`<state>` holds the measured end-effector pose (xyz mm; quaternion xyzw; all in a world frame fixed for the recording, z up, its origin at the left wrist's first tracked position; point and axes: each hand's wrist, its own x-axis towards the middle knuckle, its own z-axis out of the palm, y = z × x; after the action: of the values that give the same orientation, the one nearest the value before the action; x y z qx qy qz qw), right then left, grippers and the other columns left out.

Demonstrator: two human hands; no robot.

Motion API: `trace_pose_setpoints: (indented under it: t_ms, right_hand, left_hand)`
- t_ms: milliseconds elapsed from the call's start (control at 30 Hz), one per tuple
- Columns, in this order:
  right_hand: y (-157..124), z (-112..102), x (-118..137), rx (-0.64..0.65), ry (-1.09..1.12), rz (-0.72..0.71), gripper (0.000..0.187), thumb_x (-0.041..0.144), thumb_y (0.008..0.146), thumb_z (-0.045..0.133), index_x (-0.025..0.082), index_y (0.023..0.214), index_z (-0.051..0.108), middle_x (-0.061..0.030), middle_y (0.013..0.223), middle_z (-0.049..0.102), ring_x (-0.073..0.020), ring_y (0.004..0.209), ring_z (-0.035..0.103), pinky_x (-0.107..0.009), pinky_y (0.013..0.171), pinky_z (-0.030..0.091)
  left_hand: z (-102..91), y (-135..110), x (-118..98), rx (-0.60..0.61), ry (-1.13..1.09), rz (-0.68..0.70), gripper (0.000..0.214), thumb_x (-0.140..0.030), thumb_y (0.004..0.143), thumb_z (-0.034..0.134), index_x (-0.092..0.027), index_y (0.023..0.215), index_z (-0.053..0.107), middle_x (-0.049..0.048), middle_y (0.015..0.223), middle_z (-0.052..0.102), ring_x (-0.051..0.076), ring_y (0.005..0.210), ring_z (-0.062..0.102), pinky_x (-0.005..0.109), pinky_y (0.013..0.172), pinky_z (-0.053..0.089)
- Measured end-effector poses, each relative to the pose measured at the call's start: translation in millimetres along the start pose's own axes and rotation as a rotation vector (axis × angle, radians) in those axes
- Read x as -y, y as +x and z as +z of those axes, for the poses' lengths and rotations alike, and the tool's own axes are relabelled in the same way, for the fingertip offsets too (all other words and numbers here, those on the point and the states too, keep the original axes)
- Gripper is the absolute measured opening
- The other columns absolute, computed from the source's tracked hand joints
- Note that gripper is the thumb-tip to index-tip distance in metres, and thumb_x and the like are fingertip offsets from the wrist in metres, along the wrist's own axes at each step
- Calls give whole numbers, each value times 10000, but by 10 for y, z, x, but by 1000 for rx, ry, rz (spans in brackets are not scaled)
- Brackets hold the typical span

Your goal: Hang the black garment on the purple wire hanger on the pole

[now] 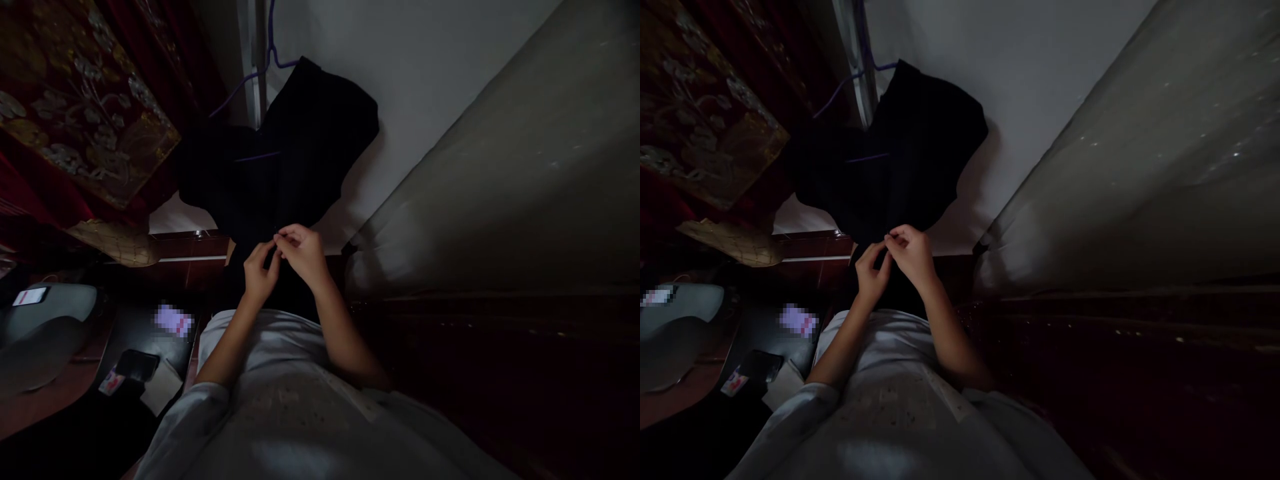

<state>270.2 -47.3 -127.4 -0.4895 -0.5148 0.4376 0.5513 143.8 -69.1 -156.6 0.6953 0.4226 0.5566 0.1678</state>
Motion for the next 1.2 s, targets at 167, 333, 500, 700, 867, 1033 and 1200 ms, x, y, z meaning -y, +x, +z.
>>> trace_pose_setpoints:
  t_ms: [167,333,500,700,867,1033,1200]
  right_hand:
    - [4,-103,-45,103,-74,65,255,416,825,714,163,828,686,-24,640,669,-146,565,644,-239,513,487]
    - [4,-73,51,86,-5,42,370,529,807,737,171,777,651,-4,585,622,-115,517,586,-225,506,455]
    - [-29,-72,153,131,171,161,427,563,690,802,176,726,625,7,566,610,-85,482,533,-199,465,412]
    - [102,-81,303,217,248,305,326,444,677,762,140,638,653,9,442,527,-55,379,420,-186,377,246]
    - [794,-90,957,45,423,97,329,363,836,754,145,651,592,75,458,419,-5,358,315,-177,364,131]
    - [1242,-79,1620,-43,538,103,414,417,1020,554,154,702,520,87,535,408,23,359,304,-156,355,110]
    - [1063,81,1555,5,481,-6,416,515,984,597,155,784,543,56,555,534,-4,357,390,-140,348,178]
  left_hand:
    - [-18,-69,24,53,-35,-61,108,-170,959,632,-159,984,736,79,956,731,191,882,705,296,825,556]
    - [-61,-16,-6,55,-38,-51,85,-174,944,671,-157,1003,730,85,997,725,198,936,694,302,864,543]
    - [-117,59,-4,23,-15,-119,98,-221,972,656,-166,1013,726,70,963,747,199,913,705,298,849,533]
    - [-78,17,8,46,24,-148,100,-228,979,621,-174,915,674,47,874,709,181,827,672,273,783,505]
    - [-56,0,94,145,103,-134,59,-190,966,604,-185,922,644,59,880,679,191,813,659,273,746,483]
    - [-205,39,435,266,248,-168,94,-131,913,603,-189,868,663,57,825,674,198,726,643,278,679,489]
    - [-437,452,349,306,218,-87,78,-168,864,737,-177,942,736,62,870,712,199,753,681,292,722,546]
